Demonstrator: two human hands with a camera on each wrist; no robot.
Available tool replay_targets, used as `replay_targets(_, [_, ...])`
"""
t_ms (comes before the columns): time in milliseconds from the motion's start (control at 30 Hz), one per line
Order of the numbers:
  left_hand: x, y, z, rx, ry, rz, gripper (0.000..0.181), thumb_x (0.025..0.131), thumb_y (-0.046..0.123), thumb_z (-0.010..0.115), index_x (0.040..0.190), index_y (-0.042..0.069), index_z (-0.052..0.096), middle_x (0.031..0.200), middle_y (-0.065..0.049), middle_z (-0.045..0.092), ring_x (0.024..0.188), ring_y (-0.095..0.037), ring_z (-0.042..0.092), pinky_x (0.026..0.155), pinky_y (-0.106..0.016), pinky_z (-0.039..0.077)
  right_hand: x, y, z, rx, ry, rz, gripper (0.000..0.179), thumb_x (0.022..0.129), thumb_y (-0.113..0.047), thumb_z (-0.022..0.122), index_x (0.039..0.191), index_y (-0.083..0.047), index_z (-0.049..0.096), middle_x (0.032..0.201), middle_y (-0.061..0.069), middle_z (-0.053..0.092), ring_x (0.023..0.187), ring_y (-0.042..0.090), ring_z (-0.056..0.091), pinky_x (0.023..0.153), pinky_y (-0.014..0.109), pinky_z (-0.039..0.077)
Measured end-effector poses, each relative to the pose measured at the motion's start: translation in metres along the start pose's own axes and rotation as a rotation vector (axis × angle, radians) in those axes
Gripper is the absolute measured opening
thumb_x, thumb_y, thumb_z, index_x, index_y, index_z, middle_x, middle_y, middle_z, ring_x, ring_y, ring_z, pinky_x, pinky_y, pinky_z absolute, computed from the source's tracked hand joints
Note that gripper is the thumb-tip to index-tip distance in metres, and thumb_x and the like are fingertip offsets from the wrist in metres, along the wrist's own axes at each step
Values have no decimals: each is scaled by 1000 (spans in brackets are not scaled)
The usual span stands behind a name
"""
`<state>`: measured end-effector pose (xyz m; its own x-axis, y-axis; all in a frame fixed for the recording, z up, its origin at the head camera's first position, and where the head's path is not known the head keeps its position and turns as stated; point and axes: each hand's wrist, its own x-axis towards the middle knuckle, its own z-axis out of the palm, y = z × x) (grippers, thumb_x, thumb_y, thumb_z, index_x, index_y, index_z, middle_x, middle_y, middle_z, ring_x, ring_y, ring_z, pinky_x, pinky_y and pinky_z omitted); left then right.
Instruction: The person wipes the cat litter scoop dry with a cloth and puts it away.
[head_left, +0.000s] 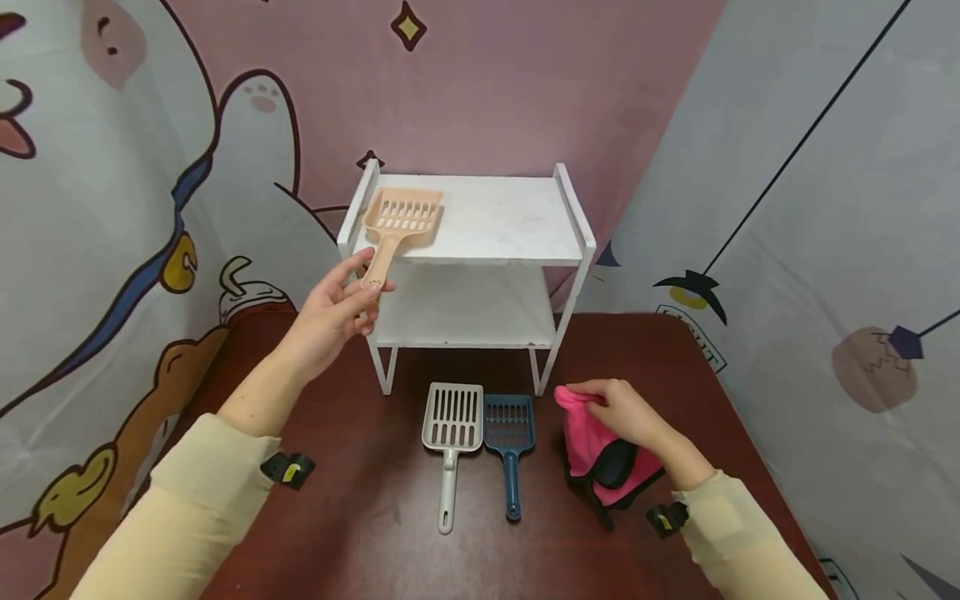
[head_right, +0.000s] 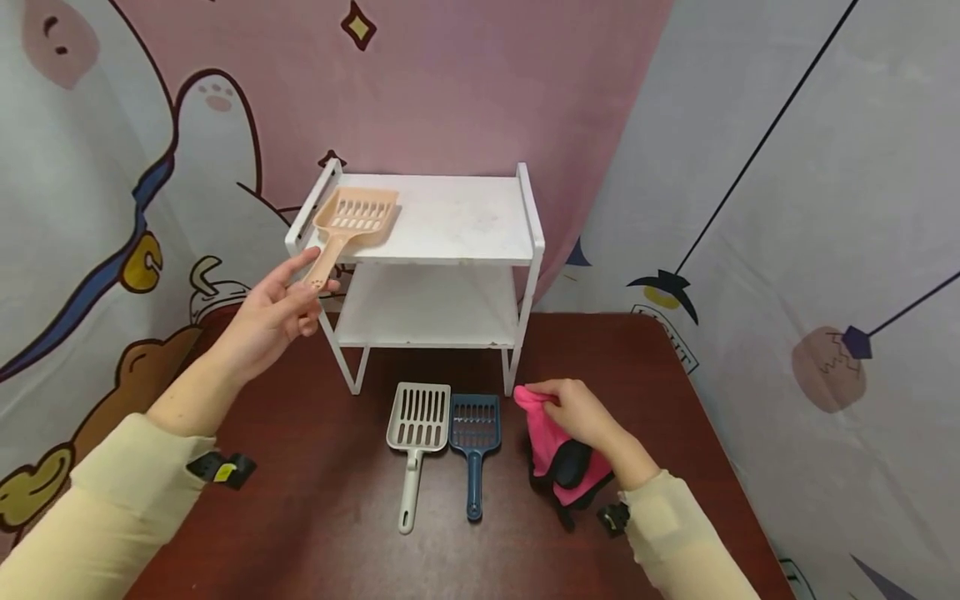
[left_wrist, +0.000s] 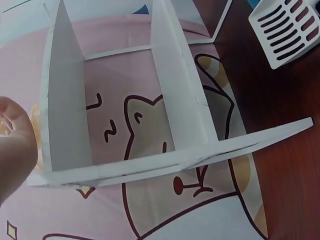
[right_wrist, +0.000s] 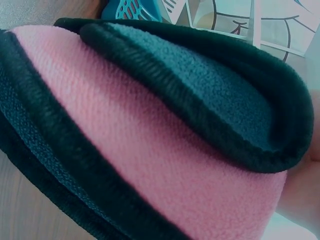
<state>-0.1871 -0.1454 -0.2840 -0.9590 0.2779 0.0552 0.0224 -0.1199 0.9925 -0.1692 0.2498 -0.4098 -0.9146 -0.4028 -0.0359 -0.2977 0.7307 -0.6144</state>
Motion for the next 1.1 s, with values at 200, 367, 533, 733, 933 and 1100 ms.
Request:
replay_targets(200, [6,-1,7,8,30,-6,55,98,15,48,147,7,25,99,12,63,70,-5,46,58,-17,40,-1,-1,-1,-8,-1,5,35,86,4,55,121,1,60,106,18,63,69,14,49,56,20,42])
replay_targets(367, [9,0,11,19,70,-1,52,97,16,49,145,6,30,99,13,62,71,-4,46,58,-16,39,-2,1,-1,-8,8,-1,36,86,5,54,121,2,60,107,19,63,67,12,49,56,20,43])
replay_targets(533, [12,2,14,29,105,4,52,98,16,48,146,6,30,98,14,62,71,-3,45,58,-15,39,-2,3,0,-5,13,-7,36,85,6,55,121,2,60,105,19,63,66,12,48,55,20,42])
replay_targets(733, [18,3,16,16,152,-2,53,97,16,49,145,5,30,95,15,64,70,-2,45,58,-13,41,-2,3,0,-7,7,12,36,86,4,55,122,1,60,106,18,63,67,13,49,55,20,43])
replay_targets(933, [24,3,18,-4,174,-12,54,97,15,49,146,5,29,93,16,64,68,-2,46,57,-11,41,-3,4,-2,-14,10,-4,36,85,6,55,121,2,60,107,21,63,66,12,47,55,20,41])
replay_targets(1100, [28,3,19,5,211,-29,55,96,16,51,146,6,29,89,16,65,64,-1,47,55,-12,42,-4,5,-1,-12,13,-6,36,85,6,55,121,2,60,109,21,63,66,12,48,55,20,41])
